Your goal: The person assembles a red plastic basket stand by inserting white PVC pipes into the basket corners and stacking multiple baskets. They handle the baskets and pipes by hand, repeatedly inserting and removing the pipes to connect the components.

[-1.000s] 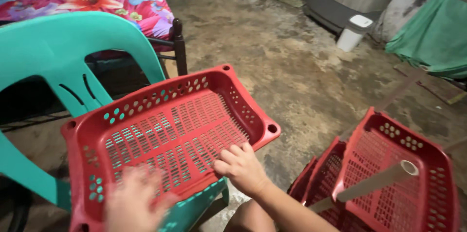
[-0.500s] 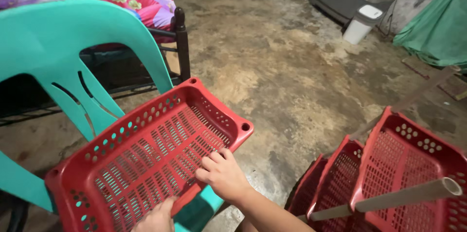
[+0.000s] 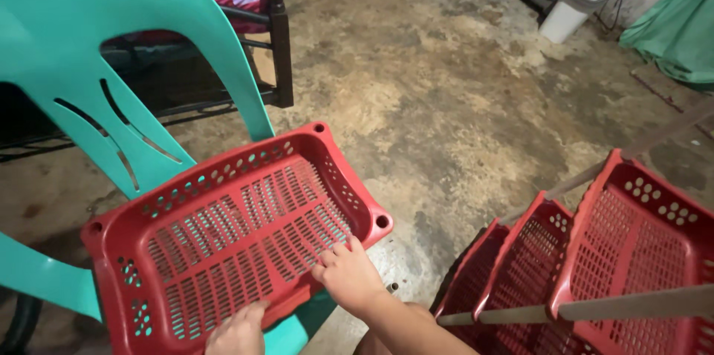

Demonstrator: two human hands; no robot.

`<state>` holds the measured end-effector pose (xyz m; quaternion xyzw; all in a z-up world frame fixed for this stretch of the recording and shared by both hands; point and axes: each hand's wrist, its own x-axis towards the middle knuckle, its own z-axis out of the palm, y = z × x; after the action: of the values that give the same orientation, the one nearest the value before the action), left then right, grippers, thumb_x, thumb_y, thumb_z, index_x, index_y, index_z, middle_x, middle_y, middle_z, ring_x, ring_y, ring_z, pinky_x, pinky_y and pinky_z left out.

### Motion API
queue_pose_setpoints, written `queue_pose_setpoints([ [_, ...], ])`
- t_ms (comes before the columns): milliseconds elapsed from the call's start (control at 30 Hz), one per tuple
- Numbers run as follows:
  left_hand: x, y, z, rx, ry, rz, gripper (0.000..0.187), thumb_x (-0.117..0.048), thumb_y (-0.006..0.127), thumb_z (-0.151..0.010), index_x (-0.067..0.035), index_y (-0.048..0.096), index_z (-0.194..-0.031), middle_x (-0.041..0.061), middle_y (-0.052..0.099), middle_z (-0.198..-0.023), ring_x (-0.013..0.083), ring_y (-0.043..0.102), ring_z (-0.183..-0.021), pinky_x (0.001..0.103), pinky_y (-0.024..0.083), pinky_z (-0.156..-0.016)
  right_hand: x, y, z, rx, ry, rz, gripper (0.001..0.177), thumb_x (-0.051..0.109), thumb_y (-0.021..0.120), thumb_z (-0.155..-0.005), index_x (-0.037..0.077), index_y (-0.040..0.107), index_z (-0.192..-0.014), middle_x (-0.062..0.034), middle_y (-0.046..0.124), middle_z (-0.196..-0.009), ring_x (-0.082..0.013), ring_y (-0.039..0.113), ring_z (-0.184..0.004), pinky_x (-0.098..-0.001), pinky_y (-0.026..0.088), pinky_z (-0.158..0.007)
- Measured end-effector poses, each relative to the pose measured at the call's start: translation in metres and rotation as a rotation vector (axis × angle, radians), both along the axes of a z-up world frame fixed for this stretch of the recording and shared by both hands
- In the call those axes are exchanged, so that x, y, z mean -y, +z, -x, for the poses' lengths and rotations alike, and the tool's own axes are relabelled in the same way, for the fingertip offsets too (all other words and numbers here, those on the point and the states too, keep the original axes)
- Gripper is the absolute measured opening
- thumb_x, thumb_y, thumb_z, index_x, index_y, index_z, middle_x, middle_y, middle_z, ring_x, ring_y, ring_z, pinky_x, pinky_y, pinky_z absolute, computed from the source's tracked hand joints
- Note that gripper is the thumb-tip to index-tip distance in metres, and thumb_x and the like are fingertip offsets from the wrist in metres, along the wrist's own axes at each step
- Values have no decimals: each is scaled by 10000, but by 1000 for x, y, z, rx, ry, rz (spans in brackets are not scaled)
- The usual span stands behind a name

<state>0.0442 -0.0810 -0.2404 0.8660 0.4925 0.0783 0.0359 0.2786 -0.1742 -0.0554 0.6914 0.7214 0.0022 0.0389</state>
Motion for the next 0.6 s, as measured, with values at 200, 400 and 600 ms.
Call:
queue_pose_setpoints([
  [200,4,112,-25,-152,-17,194,839,-375,864,-597,-335,586,-1387,-21,553,-1410,241,481,-1359,499,427,-1074,7,6,3,-66,4,-112,356,162,533,-886,160,707,-1196,-95,642,-1072,-294,564,-1161,-677,229,-1158],
  [400,35,211,-98,167,-274,154,853,-292,852,-617,-175,555,-1408,111,490,-1473,363,414,-1406,556,329,-1105,26,47,-17,39,-78,-260,400,214,561,-880,129,673,-1254,-113,626,-1179,-319,551,-1206,-705,232,-1129],
  [600,79,248,-190,440,-521,34,492,-84,696,-740,-37,640,-1226,132,584,-1356,372,498,-1322,523,382,-1090,83,109,-67,119,-273,-433,429,174,563,-865,113,654,-1280,-107,618,-1295,-300,529,-1281,-712,218,-1155],
])
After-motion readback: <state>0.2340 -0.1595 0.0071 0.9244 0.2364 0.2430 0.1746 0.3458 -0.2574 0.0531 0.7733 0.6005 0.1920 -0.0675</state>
